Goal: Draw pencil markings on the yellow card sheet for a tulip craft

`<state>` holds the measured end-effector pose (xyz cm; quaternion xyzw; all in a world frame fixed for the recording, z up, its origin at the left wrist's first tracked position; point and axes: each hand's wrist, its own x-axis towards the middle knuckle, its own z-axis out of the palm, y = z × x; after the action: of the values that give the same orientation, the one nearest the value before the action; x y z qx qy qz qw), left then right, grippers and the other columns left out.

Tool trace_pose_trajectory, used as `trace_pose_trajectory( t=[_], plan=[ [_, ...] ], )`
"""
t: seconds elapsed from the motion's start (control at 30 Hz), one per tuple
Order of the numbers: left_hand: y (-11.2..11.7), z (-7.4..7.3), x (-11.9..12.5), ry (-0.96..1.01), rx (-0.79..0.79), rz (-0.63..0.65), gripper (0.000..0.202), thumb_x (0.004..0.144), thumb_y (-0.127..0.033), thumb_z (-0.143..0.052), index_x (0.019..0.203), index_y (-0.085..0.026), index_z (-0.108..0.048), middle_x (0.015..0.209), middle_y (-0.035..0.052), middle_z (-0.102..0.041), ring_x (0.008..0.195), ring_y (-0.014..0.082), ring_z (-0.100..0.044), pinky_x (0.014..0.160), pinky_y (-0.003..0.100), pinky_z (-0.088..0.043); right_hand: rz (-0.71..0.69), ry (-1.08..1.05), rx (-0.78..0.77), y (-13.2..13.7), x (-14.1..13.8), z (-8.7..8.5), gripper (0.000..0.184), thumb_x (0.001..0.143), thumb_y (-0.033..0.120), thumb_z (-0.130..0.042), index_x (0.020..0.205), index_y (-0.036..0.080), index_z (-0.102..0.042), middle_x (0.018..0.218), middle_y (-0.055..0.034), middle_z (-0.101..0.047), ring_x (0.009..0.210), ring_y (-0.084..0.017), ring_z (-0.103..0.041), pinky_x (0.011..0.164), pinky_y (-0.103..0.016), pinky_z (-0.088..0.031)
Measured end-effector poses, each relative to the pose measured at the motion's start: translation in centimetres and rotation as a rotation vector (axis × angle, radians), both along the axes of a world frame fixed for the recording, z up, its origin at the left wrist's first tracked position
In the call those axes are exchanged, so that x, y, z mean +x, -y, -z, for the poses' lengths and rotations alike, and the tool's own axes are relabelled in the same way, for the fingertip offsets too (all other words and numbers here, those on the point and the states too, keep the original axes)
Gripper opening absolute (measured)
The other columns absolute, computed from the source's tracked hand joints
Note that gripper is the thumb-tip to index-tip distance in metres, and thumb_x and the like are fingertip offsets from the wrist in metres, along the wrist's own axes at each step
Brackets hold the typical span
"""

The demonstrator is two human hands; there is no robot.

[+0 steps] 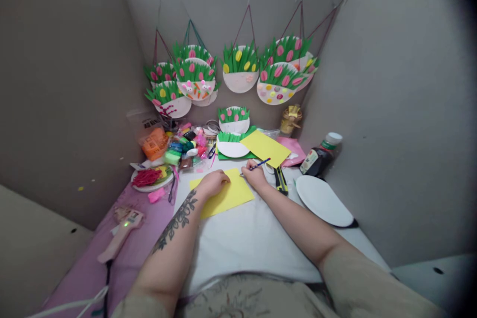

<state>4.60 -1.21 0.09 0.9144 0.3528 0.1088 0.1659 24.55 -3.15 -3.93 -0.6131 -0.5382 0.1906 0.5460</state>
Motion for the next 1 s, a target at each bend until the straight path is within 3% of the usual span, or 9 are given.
trace_pose_trajectory(
  t=[1.0],
  plan=[
    [-0.04, 0.08, -0.04, 0.005, -0.005, 0.004, 0.033, 0.078, -0.013, -0.046, 0.097, -0.021, -0.072, 0.101, 0.0061, -0.066, 0.090, 0.0175, -0.062, 0.086, 0.025, -0.045, -0.065, -0.002, -0.008, 0.17, 0.04, -0.12, 0.015, 0.057, 0.020, -0.045, 0.053, 0.022, -0.031, 0.049, 0.0063, -0.031, 0.051, -0.012, -0.033, 0.047, -0.023, -0.027]
  ],
)
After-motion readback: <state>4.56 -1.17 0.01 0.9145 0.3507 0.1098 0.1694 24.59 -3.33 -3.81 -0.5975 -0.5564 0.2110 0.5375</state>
